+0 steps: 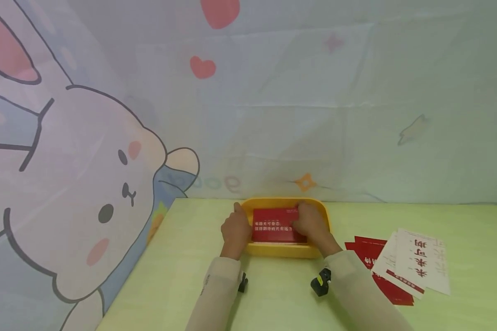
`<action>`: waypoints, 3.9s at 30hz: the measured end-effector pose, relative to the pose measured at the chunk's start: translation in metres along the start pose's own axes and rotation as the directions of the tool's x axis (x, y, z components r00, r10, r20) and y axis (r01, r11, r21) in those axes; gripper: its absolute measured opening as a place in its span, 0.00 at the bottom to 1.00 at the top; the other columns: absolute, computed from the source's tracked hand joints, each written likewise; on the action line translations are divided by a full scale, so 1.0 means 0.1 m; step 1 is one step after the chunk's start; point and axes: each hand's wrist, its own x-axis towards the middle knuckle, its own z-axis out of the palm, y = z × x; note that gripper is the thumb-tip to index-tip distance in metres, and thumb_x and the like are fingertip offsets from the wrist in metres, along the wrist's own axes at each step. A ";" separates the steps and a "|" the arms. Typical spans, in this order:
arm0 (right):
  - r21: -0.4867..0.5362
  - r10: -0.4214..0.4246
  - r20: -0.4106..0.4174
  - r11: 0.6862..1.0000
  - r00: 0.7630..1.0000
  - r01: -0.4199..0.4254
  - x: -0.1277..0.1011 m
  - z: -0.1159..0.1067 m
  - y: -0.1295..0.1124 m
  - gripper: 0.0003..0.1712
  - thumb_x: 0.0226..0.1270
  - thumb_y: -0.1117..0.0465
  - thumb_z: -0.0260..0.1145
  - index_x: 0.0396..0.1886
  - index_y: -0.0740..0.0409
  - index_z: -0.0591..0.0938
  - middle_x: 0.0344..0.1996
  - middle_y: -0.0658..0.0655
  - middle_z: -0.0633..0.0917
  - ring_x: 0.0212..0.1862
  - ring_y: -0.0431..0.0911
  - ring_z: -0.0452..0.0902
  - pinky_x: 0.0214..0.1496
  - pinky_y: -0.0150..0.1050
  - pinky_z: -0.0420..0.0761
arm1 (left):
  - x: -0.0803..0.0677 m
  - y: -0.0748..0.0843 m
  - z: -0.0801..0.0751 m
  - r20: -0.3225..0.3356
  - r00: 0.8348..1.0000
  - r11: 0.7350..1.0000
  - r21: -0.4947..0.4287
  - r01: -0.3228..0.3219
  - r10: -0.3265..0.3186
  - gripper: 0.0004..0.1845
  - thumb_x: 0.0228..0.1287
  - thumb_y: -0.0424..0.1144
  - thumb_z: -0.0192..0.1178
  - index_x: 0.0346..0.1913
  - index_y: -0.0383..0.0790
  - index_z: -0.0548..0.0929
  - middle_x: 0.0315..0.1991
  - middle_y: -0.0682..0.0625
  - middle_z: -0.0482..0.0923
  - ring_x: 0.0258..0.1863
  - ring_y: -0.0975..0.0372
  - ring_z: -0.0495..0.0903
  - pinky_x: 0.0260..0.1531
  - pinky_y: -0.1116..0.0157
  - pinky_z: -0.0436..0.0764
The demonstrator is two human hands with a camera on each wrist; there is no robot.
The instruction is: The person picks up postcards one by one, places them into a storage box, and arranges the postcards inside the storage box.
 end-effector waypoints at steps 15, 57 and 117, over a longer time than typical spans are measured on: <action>-0.097 0.009 0.006 0.995 1.000 -0.008 -0.01 0.06 0.00 0.24 0.60 0.63 0.69 0.52 0.73 0.74 0.45 0.69 0.81 0.44 0.57 0.76 0.54 0.53 0.80 | 0.00 -0.03 0.01 0.010 1.000 1.000 0.000 0.001 -0.001 0.29 0.58 0.37 0.69 0.57 0.37 0.66 0.35 0.40 0.83 0.29 0.51 0.82 0.34 0.53 0.85; 0.011 -0.142 -0.059 0.990 0.988 0.143 -0.11 -0.13 0.12 0.21 0.62 0.64 0.67 0.54 0.69 0.78 0.49 0.68 0.80 0.48 0.58 0.78 0.55 0.54 0.80 | -0.02 0.00 0.00 -0.016 0.998 0.999 -0.009 -0.053 0.052 0.24 0.59 0.35 0.67 0.54 0.34 0.67 0.33 0.39 0.83 0.27 0.49 0.84 0.27 0.53 0.84; -0.051 0.125 0.034 0.991 0.992 -0.123 -0.95 -1.02 1.47 0.52 0.51 0.55 0.77 0.70 0.67 0.60 0.62 0.86 0.59 0.57 0.82 0.57 0.51 0.73 0.73 | -0.04 -0.03 0.00 -0.026 0.996 0.994 -0.060 -0.090 0.089 0.22 0.59 0.32 0.63 0.53 0.31 0.66 0.26 0.38 0.79 0.18 0.51 0.78 0.19 0.56 0.80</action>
